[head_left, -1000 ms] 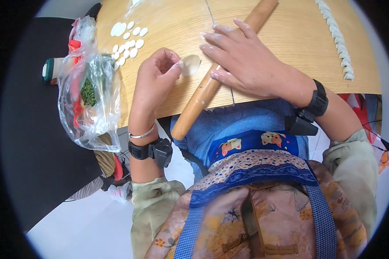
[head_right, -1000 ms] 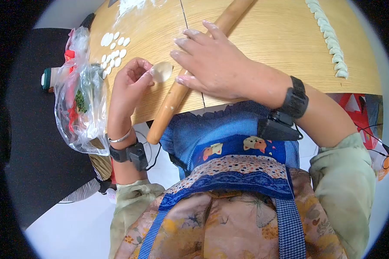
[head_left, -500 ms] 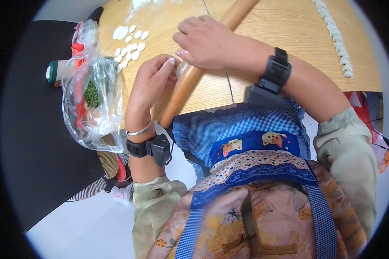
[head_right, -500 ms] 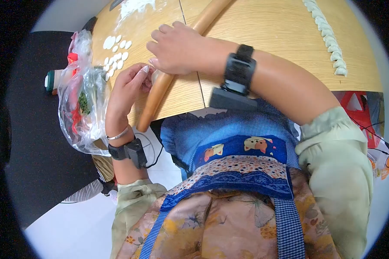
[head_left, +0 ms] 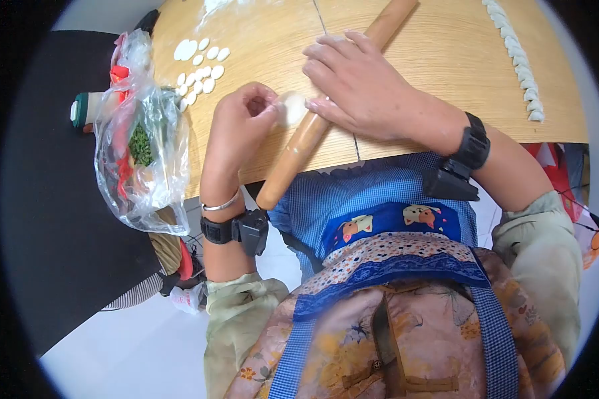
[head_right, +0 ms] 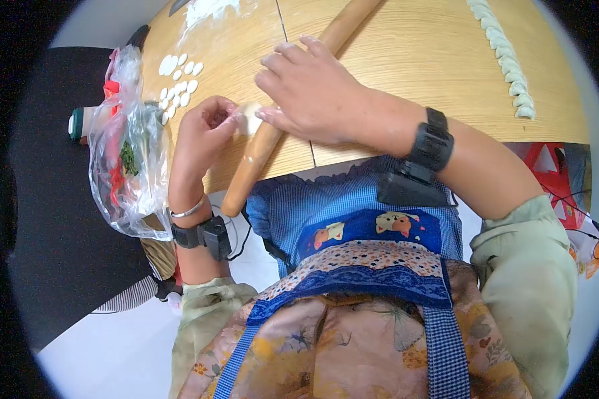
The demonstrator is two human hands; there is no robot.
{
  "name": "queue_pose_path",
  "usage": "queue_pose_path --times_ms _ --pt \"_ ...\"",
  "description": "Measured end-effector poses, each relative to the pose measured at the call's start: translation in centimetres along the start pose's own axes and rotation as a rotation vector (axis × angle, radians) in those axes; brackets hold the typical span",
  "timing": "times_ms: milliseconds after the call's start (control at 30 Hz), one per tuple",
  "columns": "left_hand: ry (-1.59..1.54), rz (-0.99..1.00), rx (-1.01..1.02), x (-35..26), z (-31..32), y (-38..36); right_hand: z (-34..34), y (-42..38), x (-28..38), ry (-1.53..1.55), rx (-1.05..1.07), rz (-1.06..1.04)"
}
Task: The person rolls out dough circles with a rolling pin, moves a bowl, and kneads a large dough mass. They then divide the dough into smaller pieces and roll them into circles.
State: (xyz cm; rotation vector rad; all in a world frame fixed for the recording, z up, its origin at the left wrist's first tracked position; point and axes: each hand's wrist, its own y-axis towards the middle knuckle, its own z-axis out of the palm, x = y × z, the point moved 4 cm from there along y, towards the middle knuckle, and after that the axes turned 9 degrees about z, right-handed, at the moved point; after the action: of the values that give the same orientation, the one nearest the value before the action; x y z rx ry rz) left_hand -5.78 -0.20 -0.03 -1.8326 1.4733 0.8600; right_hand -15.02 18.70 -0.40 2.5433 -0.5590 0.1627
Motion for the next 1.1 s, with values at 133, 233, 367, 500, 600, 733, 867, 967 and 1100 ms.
queue_pose_path --times_ms 133,233,367,500,600,733,867,967,1100 --pt "-0.424 0.12 -0.134 -0.8 -0.1 -0.5 -1.0 -2.8 -0.2 -0.017 0.09 0.034" --pt "-0.395 0.058 -0.031 -1.6 -0.2 -0.7 -1.0 -3.3 -0.4 -0.03 0.085 0.031" --pt "-0.213 -0.002 0.11 -1.1 0.2 -0.1 -0.8 -2.3 -0.2 -0.028 0.083 0.021" --pt "-0.151 -0.025 0.024 -1.2 -0.3 0.2 0.1 -0.2 -0.1 -0.005 0.073 -0.002" --pt "-0.129 0.008 0.008 -0.3 -0.6 0.3 1.3 2.0 0.2 -0.056 0.014 -0.027" --pt "-0.115 0.01 0.014 0.3 -0.8 0.2 3.4 5.6 0.4 -0.052 0.134 0.037" --pt "-0.055 -0.014 0.018 0.8 -1.1 0.5 4.6 7.6 0.4 -0.06 0.133 0.039" --pt "-0.15 -0.027 -0.023 0.8 -0.9 0.5 4.2 6.5 0.3 -0.021 0.083 0.03" --pt "-0.069 -0.026 0.017 -0.1 -0.7 -0.1 2.1 3.2 0.4 -0.016 0.017 0.008"
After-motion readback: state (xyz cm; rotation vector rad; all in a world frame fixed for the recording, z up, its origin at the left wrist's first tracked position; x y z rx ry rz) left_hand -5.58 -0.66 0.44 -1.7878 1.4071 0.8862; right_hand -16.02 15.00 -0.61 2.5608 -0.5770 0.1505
